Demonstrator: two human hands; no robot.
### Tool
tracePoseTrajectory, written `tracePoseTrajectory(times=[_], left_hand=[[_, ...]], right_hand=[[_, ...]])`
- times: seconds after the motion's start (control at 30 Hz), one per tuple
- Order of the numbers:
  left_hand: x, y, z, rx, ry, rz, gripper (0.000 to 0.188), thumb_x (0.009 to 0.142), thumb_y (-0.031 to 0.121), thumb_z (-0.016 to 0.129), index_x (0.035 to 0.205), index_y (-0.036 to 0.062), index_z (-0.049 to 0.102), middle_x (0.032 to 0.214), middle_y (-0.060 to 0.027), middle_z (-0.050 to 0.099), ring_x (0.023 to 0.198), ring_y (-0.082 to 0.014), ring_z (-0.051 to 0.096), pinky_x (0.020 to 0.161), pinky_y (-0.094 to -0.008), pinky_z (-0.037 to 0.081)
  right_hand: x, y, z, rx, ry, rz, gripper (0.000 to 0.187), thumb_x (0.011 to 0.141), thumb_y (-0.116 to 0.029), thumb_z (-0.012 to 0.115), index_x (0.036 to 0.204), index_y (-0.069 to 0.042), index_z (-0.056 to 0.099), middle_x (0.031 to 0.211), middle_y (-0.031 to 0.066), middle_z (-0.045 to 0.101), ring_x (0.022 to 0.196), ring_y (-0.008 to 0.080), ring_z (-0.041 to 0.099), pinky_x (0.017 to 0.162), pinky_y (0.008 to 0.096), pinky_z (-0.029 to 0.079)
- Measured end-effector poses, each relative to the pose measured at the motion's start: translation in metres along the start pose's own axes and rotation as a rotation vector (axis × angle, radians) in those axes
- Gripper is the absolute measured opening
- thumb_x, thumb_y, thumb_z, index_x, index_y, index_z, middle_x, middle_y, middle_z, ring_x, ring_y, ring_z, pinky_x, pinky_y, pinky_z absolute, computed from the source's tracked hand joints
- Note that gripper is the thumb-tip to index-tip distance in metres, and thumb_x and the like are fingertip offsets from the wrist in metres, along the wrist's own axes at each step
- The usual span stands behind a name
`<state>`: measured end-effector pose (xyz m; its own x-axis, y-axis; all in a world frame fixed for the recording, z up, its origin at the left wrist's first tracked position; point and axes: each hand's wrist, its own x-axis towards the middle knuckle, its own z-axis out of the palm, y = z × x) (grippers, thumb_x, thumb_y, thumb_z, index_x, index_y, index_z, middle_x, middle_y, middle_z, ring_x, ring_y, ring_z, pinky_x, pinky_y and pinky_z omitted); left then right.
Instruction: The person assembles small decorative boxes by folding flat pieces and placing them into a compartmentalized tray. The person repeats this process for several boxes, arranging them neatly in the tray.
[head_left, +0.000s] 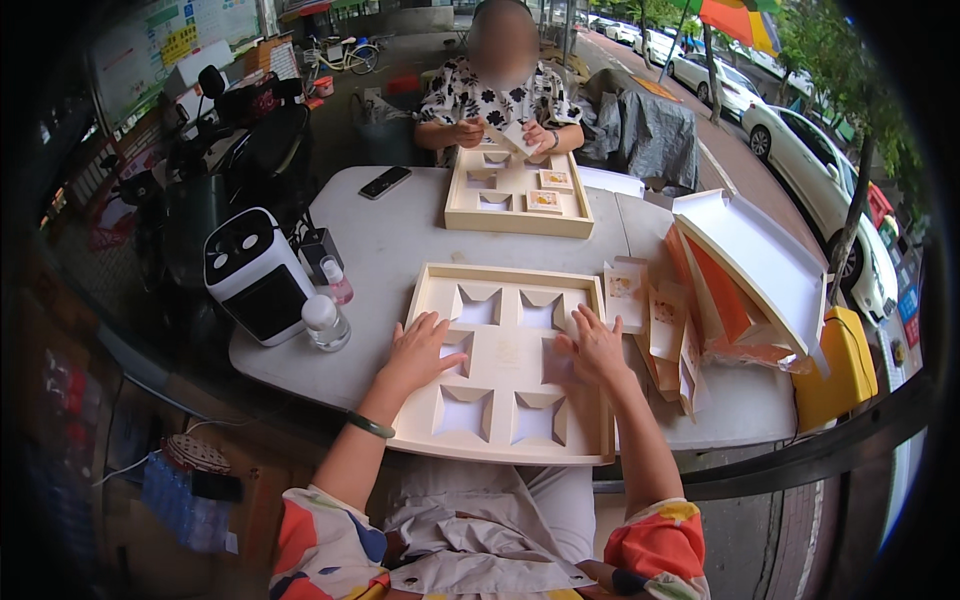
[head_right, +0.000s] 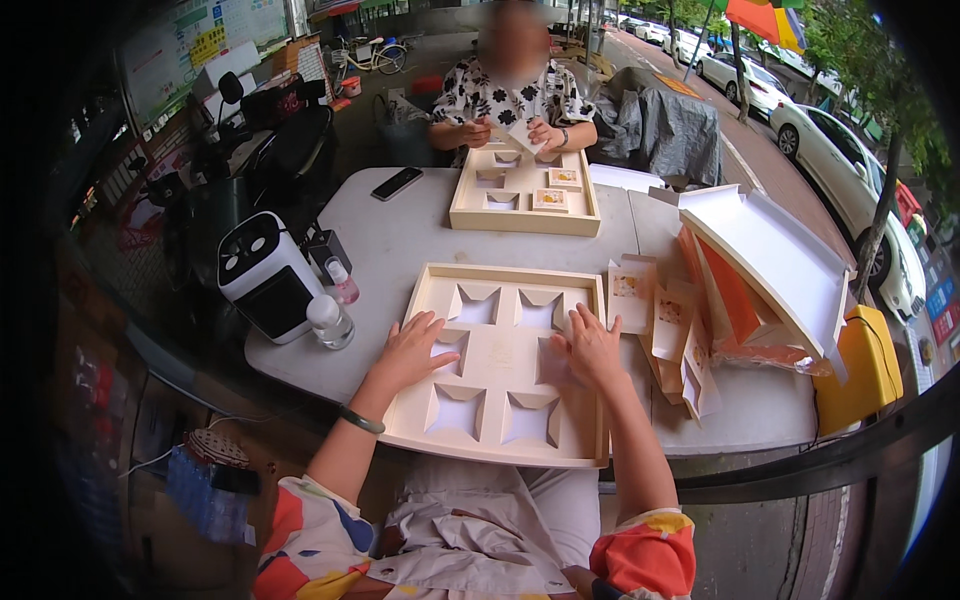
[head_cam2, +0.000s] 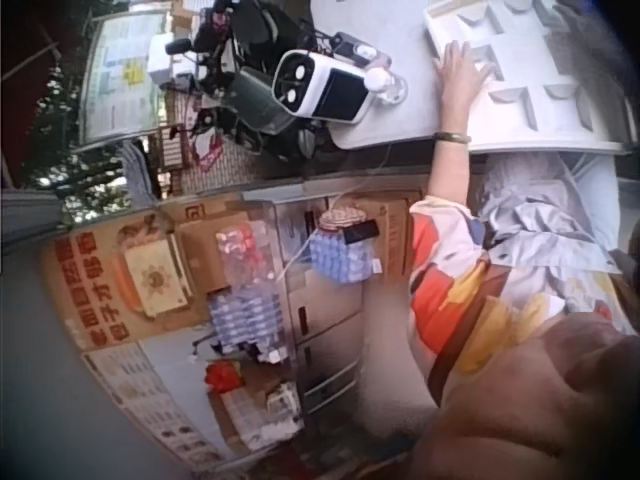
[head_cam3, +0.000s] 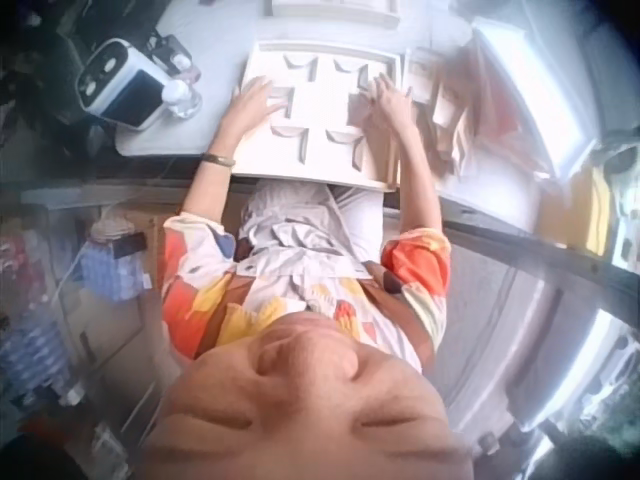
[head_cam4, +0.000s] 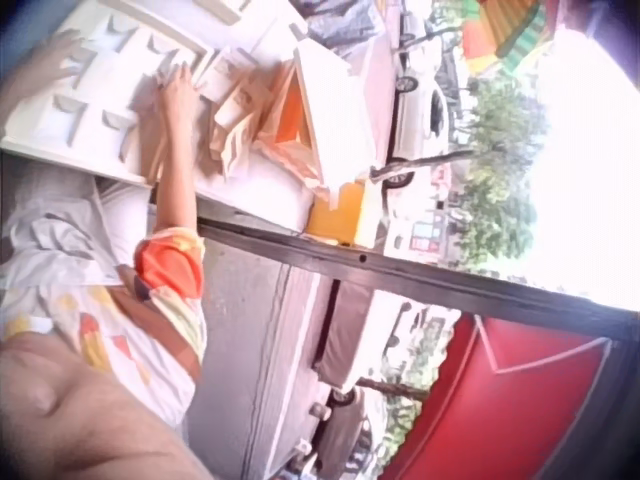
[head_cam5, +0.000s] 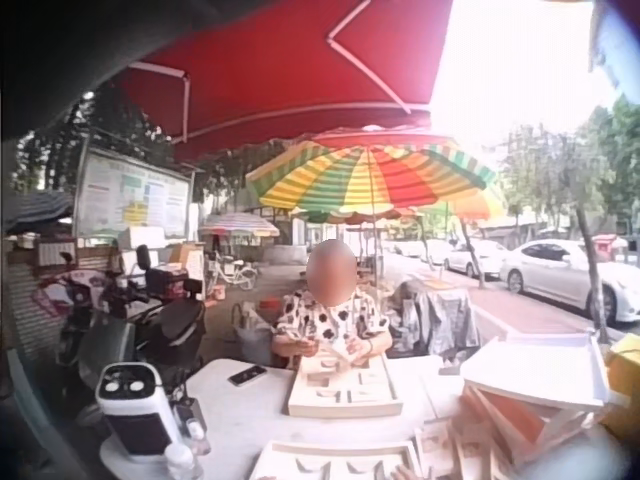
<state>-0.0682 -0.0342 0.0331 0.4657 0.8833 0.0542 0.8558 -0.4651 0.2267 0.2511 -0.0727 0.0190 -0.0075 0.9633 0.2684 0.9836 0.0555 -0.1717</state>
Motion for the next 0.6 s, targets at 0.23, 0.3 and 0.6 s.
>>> tracePoseTrajectory(times=[0.23, 0.3, 0.6], left_hand=[[0.014, -0.003, 0.012, -0.031, -0.075, -0.067, 0.078, 0.085, 0.056, 0.060, 0.140, 0.0038, 0.040, 0.149, -0.0161, 0.033, 0.141, -0.0301, 0.026, 0.107, -0.0622, 0.024], [0.012, -0.011, 0.019, -0.032, -0.082, -0.074, 0.082, 0.082, 0.057, 0.062, 0.140, 0.0042, 0.040, 0.150, -0.0154, 0.031, 0.141, -0.0307, 0.024, 0.107, -0.0624, 0.024], [0.013, -0.014, 0.019, -0.002, -0.112, -0.067, 0.085, 0.079, 0.060, 0.064, 0.140, 0.0046, 0.041, 0.151, -0.0148, 0.029, 0.141, -0.0302, 0.024, 0.104, -0.0576, 0.028]], right_hand=[[0.001, 0.005, 0.021, -0.044, -0.068, 0.015, 0.054, 0.088, -0.047, 0.057, 0.124, -0.006, 0.052, 0.137, 0.0095, 0.048, 0.130, 0.0244, 0.044, 0.105, 0.0706, 0.021], [0.003, -0.003, 0.013, -0.039, -0.104, 0.006, 0.054, 0.088, -0.046, 0.058, 0.124, -0.006, 0.053, 0.137, 0.0092, 0.049, 0.130, 0.0244, 0.044, 0.105, 0.0705, 0.021], [0.009, -0.010, 0.004, -0.090, -0.166, 0.004, 0.040, 0.087, -0.041, 0.059, 0.109, -0.008, 0.060, 0.125, 0.0055, 0.055, 0.121, 0.0240, 0.049, 0.105, 0.0715, 0.018]])
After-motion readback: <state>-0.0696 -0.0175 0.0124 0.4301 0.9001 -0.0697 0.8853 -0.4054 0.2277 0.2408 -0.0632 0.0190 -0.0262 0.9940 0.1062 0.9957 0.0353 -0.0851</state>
